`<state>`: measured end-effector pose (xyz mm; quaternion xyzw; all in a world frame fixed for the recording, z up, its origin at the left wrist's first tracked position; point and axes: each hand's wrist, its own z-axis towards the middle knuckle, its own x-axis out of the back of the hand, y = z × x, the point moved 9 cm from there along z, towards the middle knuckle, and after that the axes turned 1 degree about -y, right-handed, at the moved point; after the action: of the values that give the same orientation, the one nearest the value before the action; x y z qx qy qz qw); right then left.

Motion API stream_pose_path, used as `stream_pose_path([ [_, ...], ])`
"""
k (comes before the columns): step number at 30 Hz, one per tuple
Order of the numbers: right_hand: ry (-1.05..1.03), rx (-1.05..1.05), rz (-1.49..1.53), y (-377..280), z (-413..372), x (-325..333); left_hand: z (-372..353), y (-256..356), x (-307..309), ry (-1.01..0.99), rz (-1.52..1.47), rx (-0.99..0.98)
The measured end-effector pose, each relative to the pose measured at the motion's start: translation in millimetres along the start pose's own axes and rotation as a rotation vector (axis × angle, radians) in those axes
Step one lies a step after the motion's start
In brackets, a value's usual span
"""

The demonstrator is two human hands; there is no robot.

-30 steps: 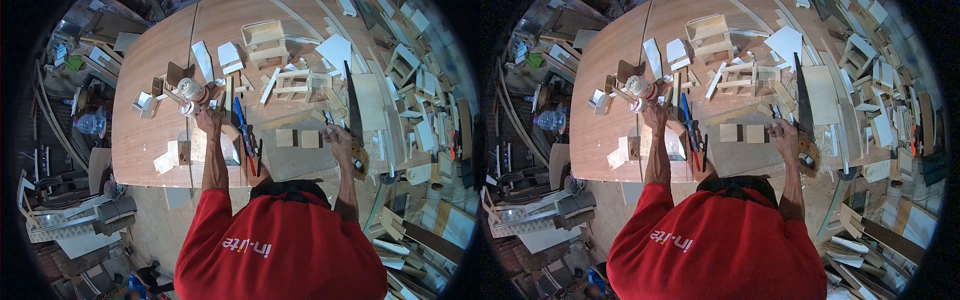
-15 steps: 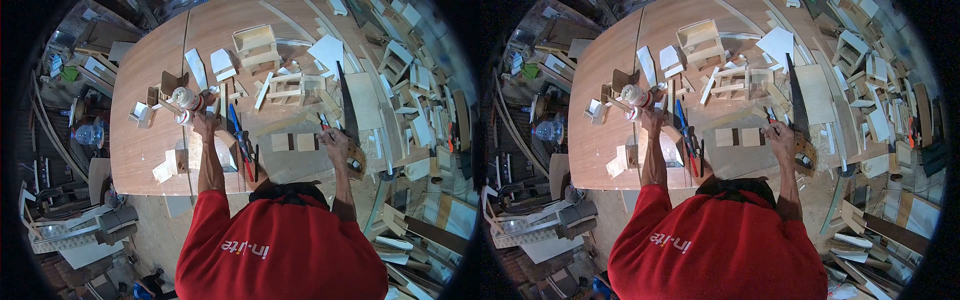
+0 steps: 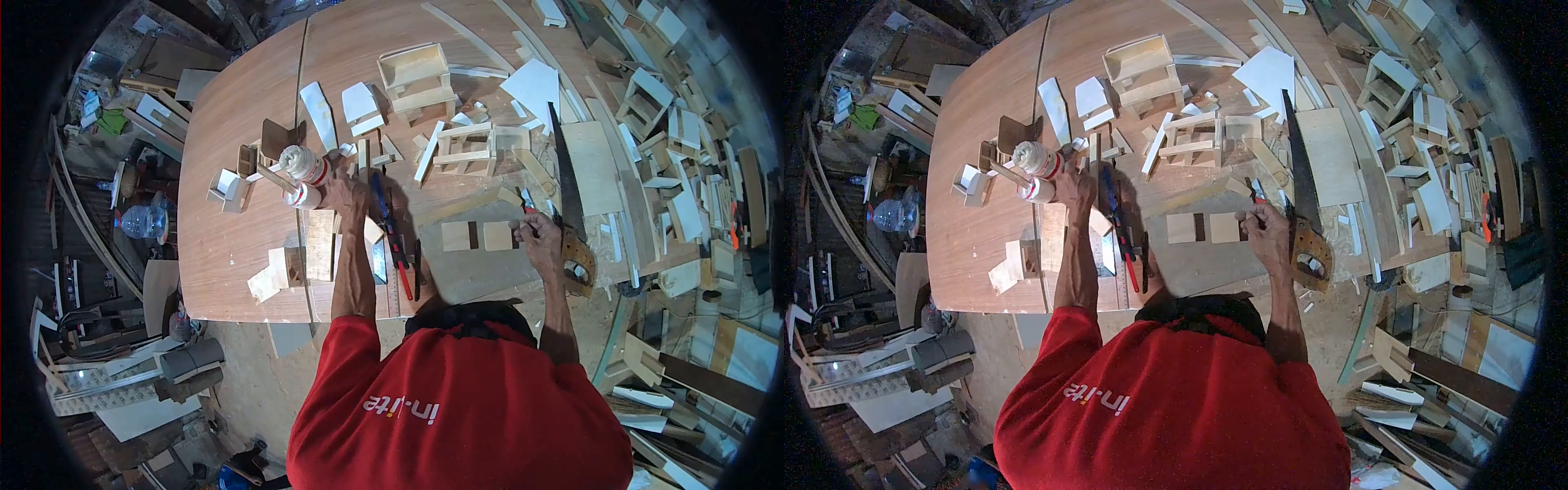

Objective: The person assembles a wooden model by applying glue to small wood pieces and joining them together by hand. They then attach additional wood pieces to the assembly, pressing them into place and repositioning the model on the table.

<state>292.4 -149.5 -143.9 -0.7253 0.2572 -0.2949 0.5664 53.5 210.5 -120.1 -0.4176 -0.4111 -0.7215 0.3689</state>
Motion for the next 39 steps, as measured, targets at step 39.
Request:
stream_pose_path([
  [39, 0.071, 0.188, -0.056, -49.8, -0.3, -3.0, -67.6, 160.7, 23.2, -0.370, -1.006, -0.176],
])
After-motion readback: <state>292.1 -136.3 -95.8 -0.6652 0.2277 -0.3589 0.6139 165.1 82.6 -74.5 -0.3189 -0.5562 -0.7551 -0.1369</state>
